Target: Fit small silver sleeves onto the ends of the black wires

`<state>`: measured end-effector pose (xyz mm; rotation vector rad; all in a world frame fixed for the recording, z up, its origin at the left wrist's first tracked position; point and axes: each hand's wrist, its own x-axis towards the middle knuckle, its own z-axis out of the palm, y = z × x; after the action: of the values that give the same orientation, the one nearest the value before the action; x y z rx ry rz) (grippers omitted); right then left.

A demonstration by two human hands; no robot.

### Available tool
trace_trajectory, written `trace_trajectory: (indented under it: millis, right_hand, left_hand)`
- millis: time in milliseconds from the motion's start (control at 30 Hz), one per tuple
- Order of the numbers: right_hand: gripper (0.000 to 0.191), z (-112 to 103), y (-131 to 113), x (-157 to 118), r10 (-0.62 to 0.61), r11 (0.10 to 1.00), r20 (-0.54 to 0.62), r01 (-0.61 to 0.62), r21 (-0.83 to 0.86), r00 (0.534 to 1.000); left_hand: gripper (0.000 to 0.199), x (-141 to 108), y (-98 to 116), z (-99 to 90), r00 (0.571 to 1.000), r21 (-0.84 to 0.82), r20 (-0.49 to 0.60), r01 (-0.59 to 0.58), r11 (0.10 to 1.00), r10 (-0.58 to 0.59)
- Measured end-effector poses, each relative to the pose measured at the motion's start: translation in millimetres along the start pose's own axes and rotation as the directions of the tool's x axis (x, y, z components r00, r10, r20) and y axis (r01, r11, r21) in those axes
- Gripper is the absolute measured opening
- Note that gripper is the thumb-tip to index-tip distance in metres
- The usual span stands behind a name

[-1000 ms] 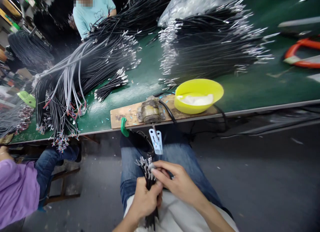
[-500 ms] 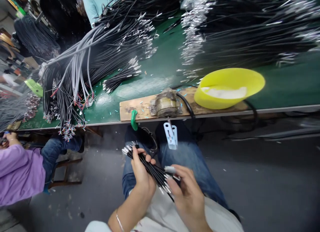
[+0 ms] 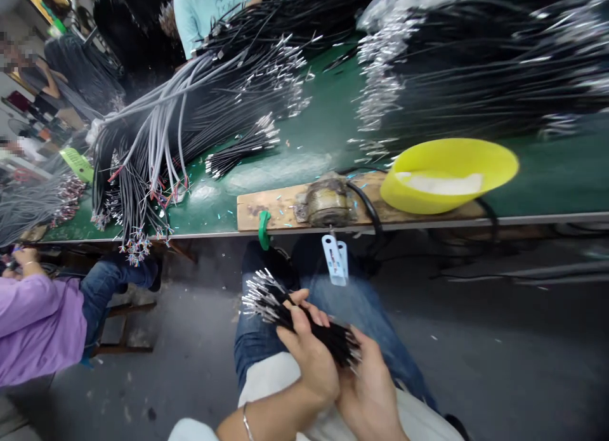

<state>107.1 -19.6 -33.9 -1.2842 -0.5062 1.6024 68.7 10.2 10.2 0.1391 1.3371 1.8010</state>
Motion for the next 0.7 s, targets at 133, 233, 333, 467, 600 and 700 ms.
trace_trajectory:
  millis: [133,233,333,467,600,700]
  right_hand:
    - [0.022,-10.3,-12.4,3.0,0.062,0.997,0.005,-0.062,-0.04,0.998]
    - [0.034,-17.6,-25.7,2.5,-0.034,0.984,0.062,0.044,-0.174,0.997]
    - [0.046,-17.7,-32.3,-0.7,0.03,0.98,0.174,0.006,-0.2,0.984]
    - [0.046,-10.8,-32.3,-6.0,0.127,0.986,0.318,-0.084,-0.147,0.94]
    - [0.042,-8.9,-33.9,-2.9,0.075,0.975,0.346,0.004,-0.223,0.935]
    - [0.037,-6.3,-41.2,3.3,-0.096,0.92,0.267,0.188,-0.345,0.959]
  left_hand:
    - [0.041,0.8,17.5,-8.5,0.992,0.08,0.125,0.01,0.997,-0.02]
    - [0.031,13.5,40.6,-12.3,0.993,-0.006,0.088,0.082,0.997,-0.081]
    - [0.02,29.8,54.8,-12.0,0.986,-0.183,0.048,0.168,0.969,-0.162]
    - [0.02,42.7,58.5,-12.3,0.97,-0.254,0.03,0.242,0.937,-0.242]
    - [0.018,42.2,57.8,-22.5,0.965,-0.176,0.124,0.249,0.952,-0.229]
    - [0.028,35.6,58.3,-34.1,0.891,0.118,0.341,0.276,0.954,-0.3]
